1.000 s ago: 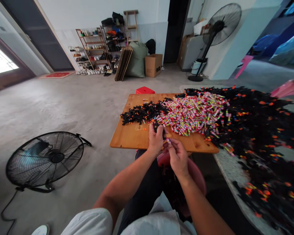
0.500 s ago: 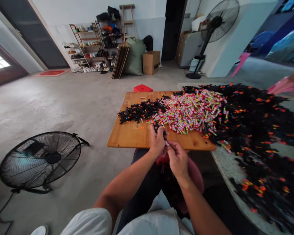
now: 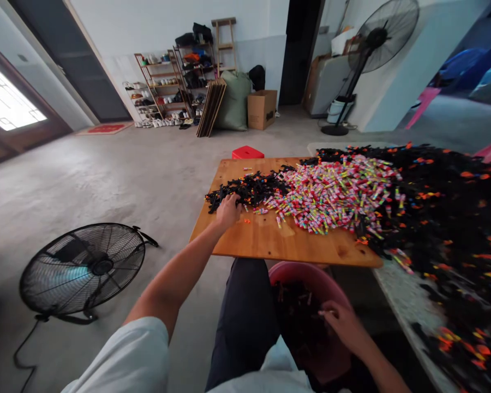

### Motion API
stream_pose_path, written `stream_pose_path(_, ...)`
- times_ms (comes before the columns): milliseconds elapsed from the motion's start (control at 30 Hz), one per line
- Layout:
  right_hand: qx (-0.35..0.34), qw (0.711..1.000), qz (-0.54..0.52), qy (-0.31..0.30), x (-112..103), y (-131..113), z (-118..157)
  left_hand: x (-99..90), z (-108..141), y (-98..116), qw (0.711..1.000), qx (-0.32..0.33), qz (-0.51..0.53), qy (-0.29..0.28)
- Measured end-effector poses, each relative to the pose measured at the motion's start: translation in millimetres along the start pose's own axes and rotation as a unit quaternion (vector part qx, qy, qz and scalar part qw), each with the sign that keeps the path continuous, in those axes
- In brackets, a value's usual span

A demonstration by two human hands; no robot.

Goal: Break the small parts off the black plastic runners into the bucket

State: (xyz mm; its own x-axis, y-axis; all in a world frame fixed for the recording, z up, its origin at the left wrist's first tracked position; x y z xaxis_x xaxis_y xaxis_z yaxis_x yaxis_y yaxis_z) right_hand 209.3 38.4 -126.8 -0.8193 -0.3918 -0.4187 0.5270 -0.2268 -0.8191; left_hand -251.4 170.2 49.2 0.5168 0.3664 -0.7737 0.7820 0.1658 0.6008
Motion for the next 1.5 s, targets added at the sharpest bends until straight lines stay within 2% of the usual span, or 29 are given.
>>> stream_pose_path(100, 0.02, 0.999, 0.041, -0.022, 16, 23, -6, 11.8, -18, 4, 0.988, 0.08, -0.121, -0.054)
stream_pose_path(167, 0.021, 0.997, 0.065, -0.04, 25, 22, -8, 23.5, -26, 7, 0.972, 0.112, -0.186, -0.087)
stream_pose_path(267, -0.013, 0.994, 0.083, -0.07, 33, -2, -12, 28.3, -34, 7, 0.973, 0.105, -0.183, -0.097)
stream_pose_path(367, -0.058, 0.992, 0.094, -0.056, 34, -50, -24, 21.7, -32, 7, 0.98, 0.091, -0.154, -0.084)
stream_pose_path(400, -0.074, 0.991, 0.105, -0.033, 32, -70, -32, 18.1, -29, 6, 0.985, 0.08, -0.13, -0.077)
stream_pose_path(467, -0.163, 0.973, 0.161, 0.04, 29, -124, -50, 11.4, -17, 1, 0.997, 0.036, -0.047, -0.058)
stream_pose_path(533, -0.221, 0.948, 0.199, 0.116, 29, -174, -71, 9.1, 1, -7, 0.993, -0.041, 0.105, -0.037)
stream_pose_path(567, -0.229, 0.937, 0.217, 0.146, 31, -195, -83, 11.2, 12, -11, 0.978, -0.082, 0.19, -0.03)
stream_pose_path(633, -0.236, 0.92, 0.265, 0.166, 40, -229, -107, 20.9, 35, -14, 0.934, -0.142, 0.325, -0.034)
stream_pose_path(733, -0.184, 0.908, 0.329, 0.185, 48, -255, -137, 39.5, 68, -11, 0.845, -0.201, 0.492, -0.059)
stream_pose_path(800, -0.152, 0.904, 0.351, 0.19, 50, -260, -149, 47.5, 85, -6, 0.792, -0.22, 0.567, -0.062)
stream_pose_path(867, -0.157, 0.908, 0.344, 0.183, 52, -260, -152, 51.5, 95, -1, 0.764, -0.228, 0.602, -0.052)
stream_pose_path(933, -0.185, 0.926, 0.283, 0.168, 57, -256, -144, 55.8, 102, 4, 0.733, -0.241, 0.635, -0.038)
stream_pose_path(1000, -0.218, 0.953, 0.158, 0.135, 65, -248, -125, 58.4, 106, 11, 0.709, -0.253, 0.658, -0.012)
stream_pose_path(1067, -0.231, 0.969, 0.003, 0.086, 76, -239, -97, 57.2, 107, 20, 0.702, -0.247, 0.668, 0.028)
stream_pose_path(1133, -0.22, 0.967, -0.122, 0.042, 87, -231, -66, 54.4, 106, 32, 0.702, -0.226, 0.672, 0.066)
stream_pose_path(1200, -0.208, 0.957, -0.203, 0.027, 93, -229, -39, 53.2, 107, 46, 0.707, -0.206, 0.671, 0.084)
stream_pose_path(1333, -0.208, 0.939, -0.272, 0.04, 89, -235, -8, 52.9, 111, 74, 0.719, -0.179, 0.666, 0.085)
stream_pose_path(1500, -0.211, 0.922, -0.32, 0.058, 78, -239, 1, 47.3, 114, 96, 0.733, -0.151, 0.659, 0.079)
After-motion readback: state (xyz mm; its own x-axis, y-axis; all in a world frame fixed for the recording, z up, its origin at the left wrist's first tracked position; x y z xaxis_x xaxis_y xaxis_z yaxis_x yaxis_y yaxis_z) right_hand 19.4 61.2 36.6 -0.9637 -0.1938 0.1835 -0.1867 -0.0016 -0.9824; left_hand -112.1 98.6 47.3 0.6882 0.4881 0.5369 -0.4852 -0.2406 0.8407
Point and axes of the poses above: each hand's wrist, its own z-axis away from the middle knuckle, its own x-axis out of the palm, y = z × x, the point moved 8 cm from there along -z, towards the middle knuckle
